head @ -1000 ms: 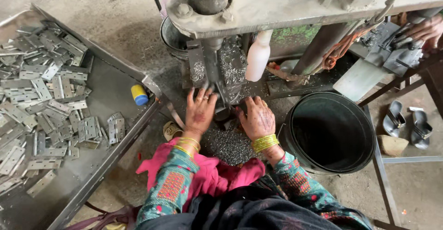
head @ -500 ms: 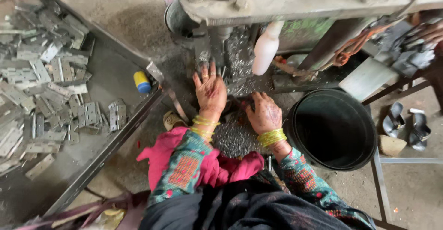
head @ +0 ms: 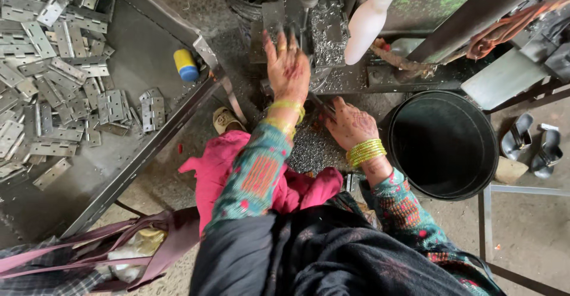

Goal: The person repeatedly picks small metal brackets from a tray, places them under a drill press, and operates the machine to drill holes. After each cycle, the person removes the bracket and returns it to the tray, continuing the process with new pieces.

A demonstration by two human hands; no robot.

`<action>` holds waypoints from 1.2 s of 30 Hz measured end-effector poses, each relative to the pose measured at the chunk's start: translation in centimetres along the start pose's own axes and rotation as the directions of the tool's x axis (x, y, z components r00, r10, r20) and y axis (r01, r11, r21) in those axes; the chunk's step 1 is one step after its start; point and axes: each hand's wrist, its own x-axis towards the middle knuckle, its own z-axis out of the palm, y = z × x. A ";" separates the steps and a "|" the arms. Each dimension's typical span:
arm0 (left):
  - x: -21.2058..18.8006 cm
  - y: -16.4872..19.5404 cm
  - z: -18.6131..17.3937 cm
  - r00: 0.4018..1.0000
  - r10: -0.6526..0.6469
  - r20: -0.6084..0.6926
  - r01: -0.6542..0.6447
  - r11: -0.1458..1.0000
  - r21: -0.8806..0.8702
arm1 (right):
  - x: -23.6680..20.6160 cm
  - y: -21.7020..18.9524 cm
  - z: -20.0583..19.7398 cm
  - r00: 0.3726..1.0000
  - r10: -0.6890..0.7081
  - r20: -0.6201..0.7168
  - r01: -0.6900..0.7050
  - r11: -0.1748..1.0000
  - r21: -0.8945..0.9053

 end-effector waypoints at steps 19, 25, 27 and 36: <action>0.6 0.5 0.9 0.990 0.125 0.072 -0.021 0.616 -0.787 | -2.4 6.8 11.0 0.996 0.094 0.004 -0.094 0.996 -0.001; 0.5 0.1 0.7 0.991 0.122 0.045 -0.030 0.554 -0.832 | -4.0 6.2 13.3 0.994 0.105 -0.037 -0.101 0.990 0.100; 0.0 -0.2 1.1 0.978 0.203 0.054 -0.078 0.587 -0.806 | -4.1 6.1 13.2 0.997 0.046 -0.069 -0.038 0.992 0.124; 2.4 1.5 0.5 0.994 0.073 0.086 -0.011 0.819 -0.574 | -2.8 7.0 12.1 0.975 0.195 0.105 -0.191 0.980 -0.054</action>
